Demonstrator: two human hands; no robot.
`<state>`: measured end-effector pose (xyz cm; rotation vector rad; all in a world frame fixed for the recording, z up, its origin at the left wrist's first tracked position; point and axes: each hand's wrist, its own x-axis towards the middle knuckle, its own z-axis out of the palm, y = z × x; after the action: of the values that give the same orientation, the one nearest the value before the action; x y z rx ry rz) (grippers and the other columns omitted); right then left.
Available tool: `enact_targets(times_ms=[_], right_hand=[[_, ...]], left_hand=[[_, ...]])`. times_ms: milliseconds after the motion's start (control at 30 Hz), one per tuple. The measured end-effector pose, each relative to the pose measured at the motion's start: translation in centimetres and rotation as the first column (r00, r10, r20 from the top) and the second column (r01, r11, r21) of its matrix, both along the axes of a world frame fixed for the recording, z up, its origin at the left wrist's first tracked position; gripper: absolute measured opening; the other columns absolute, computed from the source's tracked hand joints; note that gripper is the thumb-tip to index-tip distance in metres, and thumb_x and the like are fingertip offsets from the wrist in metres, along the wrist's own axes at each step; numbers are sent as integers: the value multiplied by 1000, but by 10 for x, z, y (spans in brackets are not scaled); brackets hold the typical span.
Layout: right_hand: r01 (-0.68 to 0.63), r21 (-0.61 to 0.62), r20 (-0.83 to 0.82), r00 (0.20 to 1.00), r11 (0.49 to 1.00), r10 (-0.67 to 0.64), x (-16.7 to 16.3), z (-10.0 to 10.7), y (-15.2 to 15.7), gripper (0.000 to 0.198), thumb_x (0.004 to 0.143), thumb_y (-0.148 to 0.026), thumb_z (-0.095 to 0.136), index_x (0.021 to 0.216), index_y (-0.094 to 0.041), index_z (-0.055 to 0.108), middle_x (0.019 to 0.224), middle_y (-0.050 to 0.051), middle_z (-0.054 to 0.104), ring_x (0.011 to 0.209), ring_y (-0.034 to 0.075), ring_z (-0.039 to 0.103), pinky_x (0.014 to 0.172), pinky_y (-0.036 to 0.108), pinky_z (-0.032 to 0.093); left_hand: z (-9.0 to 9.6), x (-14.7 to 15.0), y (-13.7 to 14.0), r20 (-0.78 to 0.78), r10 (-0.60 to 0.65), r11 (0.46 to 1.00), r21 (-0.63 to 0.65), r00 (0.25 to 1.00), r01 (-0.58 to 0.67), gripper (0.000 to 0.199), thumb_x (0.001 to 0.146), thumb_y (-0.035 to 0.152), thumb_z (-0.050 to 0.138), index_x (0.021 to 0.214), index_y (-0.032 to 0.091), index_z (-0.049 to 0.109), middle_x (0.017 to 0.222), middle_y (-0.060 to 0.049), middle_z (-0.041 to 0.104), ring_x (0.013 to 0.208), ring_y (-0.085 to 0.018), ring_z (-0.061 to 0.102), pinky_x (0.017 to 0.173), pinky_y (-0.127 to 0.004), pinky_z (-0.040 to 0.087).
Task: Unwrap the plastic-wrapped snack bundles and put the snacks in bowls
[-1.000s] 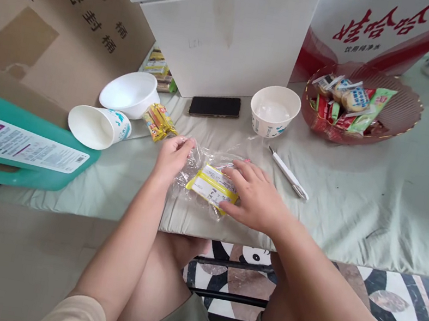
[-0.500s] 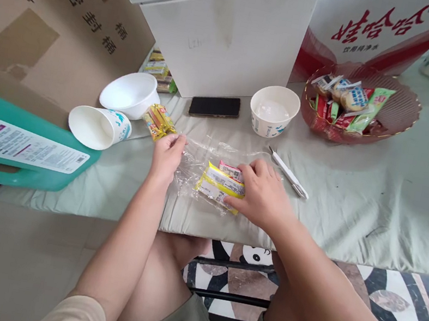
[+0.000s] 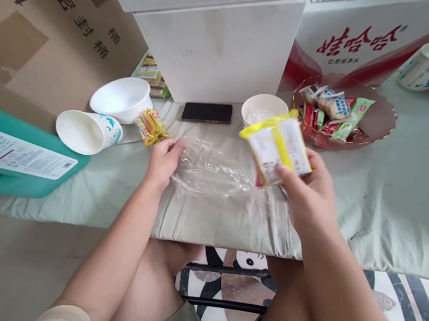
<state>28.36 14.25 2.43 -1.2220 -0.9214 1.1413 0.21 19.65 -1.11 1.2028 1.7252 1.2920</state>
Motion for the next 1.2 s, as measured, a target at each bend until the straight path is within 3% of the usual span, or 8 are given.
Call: enact_targets(times_ms=[433, 533, 667, 767, 900, 1000, 1100, 1200], right_hand=[[632, 75, 98, 765, 771, -637, 73, 57, 91, 45, 68, -8, 69, 99, -33, 48, 105, 2, 65, 103, 27, 70, 89, 52, 58], [424, 477, 228, 786, 770, -574, 49, 50, 60, 38, 75, -9, 63, 103, -33, 55, 115, 1, 64, 112, 22, 66, 110, 50, 45], [-28, 472, 420, 886, 881, -197, -11, 2, 0, 19, 84, -14, 57, 97, -27, 59, 84, 0, 68, 79, 20, 69, 78, 41, 57], [-527, 241, 792, 593, 815, 149, -41, -30, -22, 19, 87, -18, 55, 103, -24, 65, 103, 7, 74, 101, 25, 71, 89, 45, 58], [-619, 9, 918, 317, 785, 239, -47, -48, -17, 38, 88, -24, 56, 125, -19, 64, 141, 16, 62, 137, 37, 52, 110, 59, 46], [-581, -4, 929, 298, 814, 217, -43, -50, -6, 42, 88, -28, 56, 129, -19, 63, 144, 16, 60, 142, 38, 48, 112, 61, 42], [-574, 30, 924, 328, 818, 196, -41, -53, 1, 41, 88, -28, 55, 126, -17, 64, 142, 18, 61, 139, 38, 51, 113, 60, 42], [-493, 33, 932, 328, 870, 151, -39, -57, 3, 39, 90, -31, 55, 124, -17, 66, 149, 20, 54, 144, 42, 43, 112, 64, 40]], left_hand=[[5, 14, 3, 20, -121, 992, -29, 992, 121, 28, 87, 31, 61, 63, 18, 57, 53, 4, 48, 53, -10, 43, 53, -23, 32], [6, 14, 3, -8, -120, 991, -65, 993, 119, 26, 85, 30, 61, 62, 18, 57, 54, 4, 48, 54, -11, 44, 54, -24, 32], [0, 11, 3, -30, -118, 990, -75, 993, 116, 12, 81, 27, 62, 73, 19, 62, 60, 4, 52, 57, -11, 48, 59, -24, 38], [-5, 5, 0, -39, -116, 986, -124, 992, 111, 25, 76, 19, 62, 101, 20, 65, 75, 1, 62, 62, -13, 55, 65, -27, 45], [4, -6, -18, -254, -58, 992, 96, 966, 85, 56, 65, 10, 60, 120, 22, 62, 120, -9, 65, 105, -24, 64, 92, -38, 52], [20, -3, -39, -433, -301, 874, 233, 850, 427, 56, 70, 16, 60, 126, 26, 63, 136, -8, 61, 134, -29, 52, 114, -46, 40], [30, 8, -52, -465, -701, 632, -53, 541, 773, 48, 78, 32, 68, 125, 27, 66, 138, -7, 64, 141, -30, 48, 121, -49, 34], [29, 14, -55, -411, -824, 533, -324, 391, 782, 62, 69, 47, 82, 125, 26, 68, 150, -11, 56, 149, -36, 38, 123, -56, 29]])
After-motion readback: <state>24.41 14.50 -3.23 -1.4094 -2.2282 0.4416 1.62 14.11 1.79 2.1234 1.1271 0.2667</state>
